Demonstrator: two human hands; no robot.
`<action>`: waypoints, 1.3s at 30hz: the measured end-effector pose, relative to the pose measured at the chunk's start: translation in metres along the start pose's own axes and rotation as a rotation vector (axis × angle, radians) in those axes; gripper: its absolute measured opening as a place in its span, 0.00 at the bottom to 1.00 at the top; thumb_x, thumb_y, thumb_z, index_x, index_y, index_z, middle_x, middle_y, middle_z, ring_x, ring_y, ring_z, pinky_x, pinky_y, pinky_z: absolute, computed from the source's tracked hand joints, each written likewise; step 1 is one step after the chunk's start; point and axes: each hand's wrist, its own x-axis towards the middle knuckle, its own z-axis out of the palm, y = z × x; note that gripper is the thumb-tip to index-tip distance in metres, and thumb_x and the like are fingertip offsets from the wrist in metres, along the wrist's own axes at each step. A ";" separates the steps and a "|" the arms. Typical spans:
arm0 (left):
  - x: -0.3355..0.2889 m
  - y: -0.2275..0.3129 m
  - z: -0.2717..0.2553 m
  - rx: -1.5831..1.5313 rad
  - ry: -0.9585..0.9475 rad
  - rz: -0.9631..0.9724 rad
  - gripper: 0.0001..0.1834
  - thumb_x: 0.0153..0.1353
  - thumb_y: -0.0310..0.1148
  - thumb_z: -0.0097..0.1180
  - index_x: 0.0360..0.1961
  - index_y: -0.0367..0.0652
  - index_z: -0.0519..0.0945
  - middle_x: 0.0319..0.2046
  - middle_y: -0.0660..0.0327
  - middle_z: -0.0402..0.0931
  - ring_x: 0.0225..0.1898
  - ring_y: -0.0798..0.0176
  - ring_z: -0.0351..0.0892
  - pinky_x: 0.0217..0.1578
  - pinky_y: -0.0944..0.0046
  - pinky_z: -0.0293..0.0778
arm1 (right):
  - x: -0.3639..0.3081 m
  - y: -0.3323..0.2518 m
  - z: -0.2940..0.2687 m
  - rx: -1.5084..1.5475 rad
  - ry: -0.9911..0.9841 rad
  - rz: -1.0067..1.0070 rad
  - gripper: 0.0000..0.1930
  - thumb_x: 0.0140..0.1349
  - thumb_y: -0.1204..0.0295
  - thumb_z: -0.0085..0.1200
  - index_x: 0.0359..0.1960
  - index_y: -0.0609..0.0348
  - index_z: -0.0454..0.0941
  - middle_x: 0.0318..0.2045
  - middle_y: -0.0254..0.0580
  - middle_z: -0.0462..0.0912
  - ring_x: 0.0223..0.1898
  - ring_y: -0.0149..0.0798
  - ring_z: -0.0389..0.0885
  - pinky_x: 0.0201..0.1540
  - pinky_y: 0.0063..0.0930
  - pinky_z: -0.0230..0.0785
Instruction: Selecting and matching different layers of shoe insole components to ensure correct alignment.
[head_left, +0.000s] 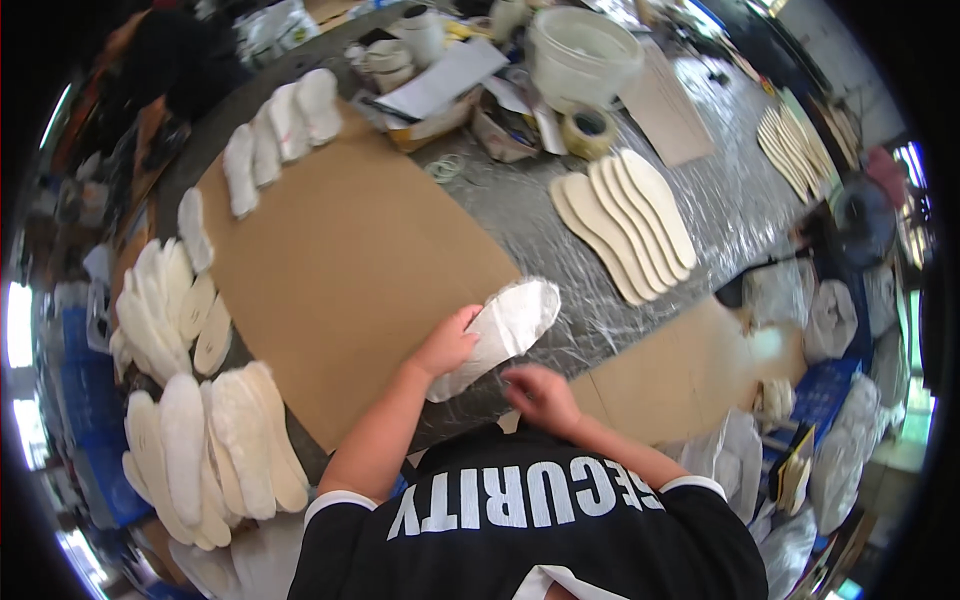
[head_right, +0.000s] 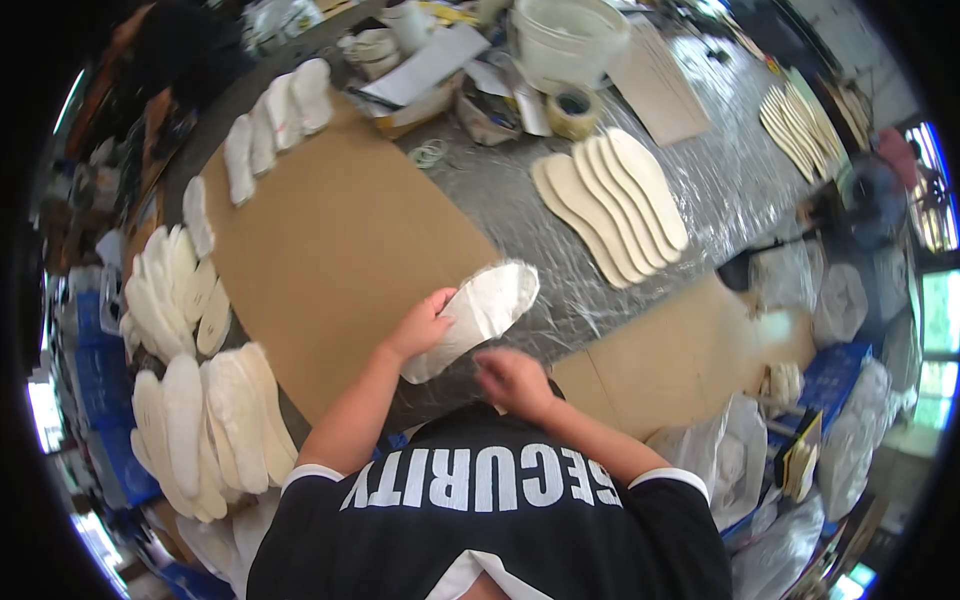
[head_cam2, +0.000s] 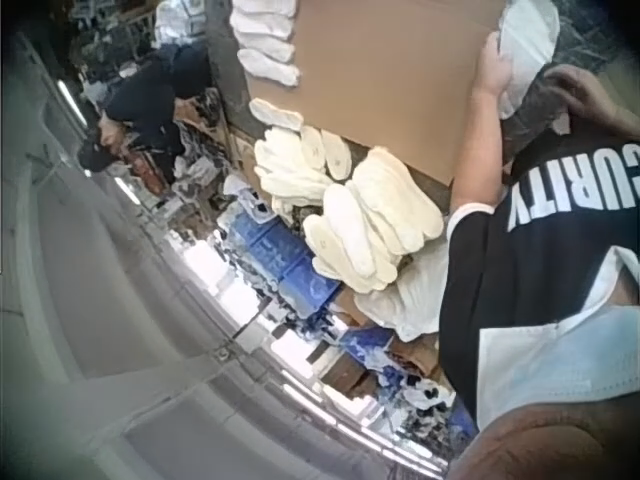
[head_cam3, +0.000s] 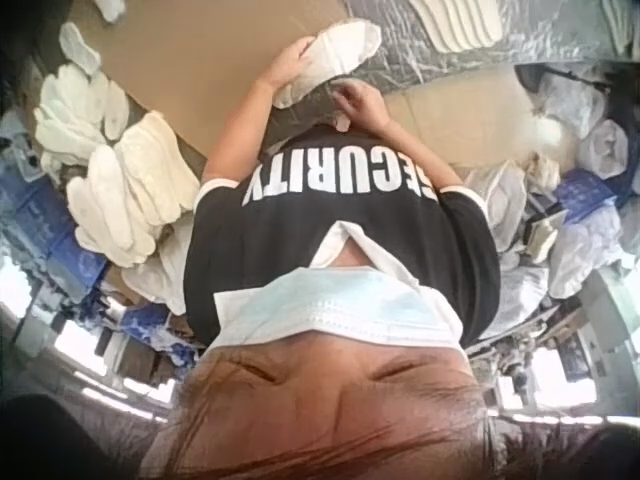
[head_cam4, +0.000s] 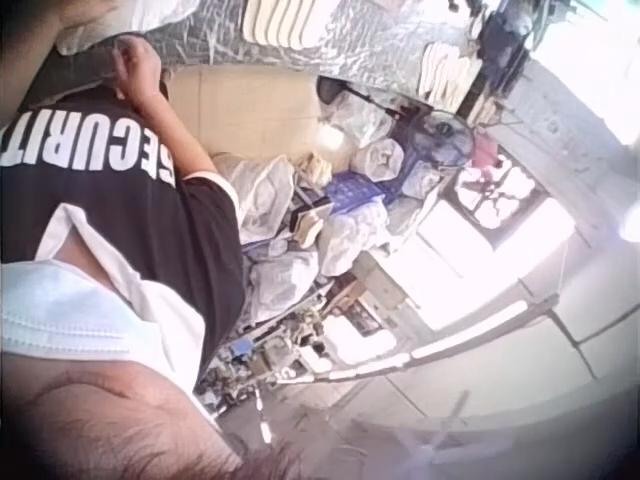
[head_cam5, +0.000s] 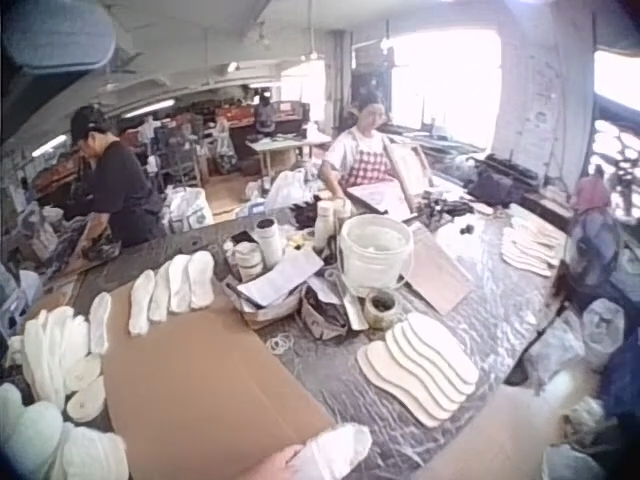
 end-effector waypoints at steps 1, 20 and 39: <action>-0.001 0.014 0.003 0.109 -0.048 -0.037 0.23 0.61 0.19 0.46 0.59 0.32 0.69 0.54 0.52 0.75 0.56 0.60 0.73 0.59 0.62 0.66 | 0.000 0.008 -0.010 0.039 0.148 0.129 0.14 0.55 0.74 0.61 0.45 0.54 0.78 0.29 0.43 0.80 0.29 0.47 0.80 0.34 0.38 0.74; 0.148 0.112 0.140 0.479 0.339 0.158 0.14 0.61 0.28 0.58 0.46 0.33 0.78 0.39 0.50 0.80 0.39 0.56 0.81 0.43 0.61 0.76 | 0.091 0.146 -0.186 -0.641 0.552 0.192 0.27 0.48 0.65 0.68 0.51 0.51 0.75 0.52 0.45 0.72 0.53 0.49 0.69 0.54 0.43 0.62; 0.220 0.134 0.229 1.178 -0.028 0.547 0.17 0.51 0.31 0.65 0.43 0.40 0.80 0.54 0.50 0.72 0.60 0.47 0.66 0.60 0.54 0.63 | 0.100 0.187 -0.409 1.402 0.389 0.076 0.10 0.71 0.67 0.47 0.46 0.60 0.71 0.33 0.35 0.78 0.34 0.27 0.79 0.29 0.21 0.72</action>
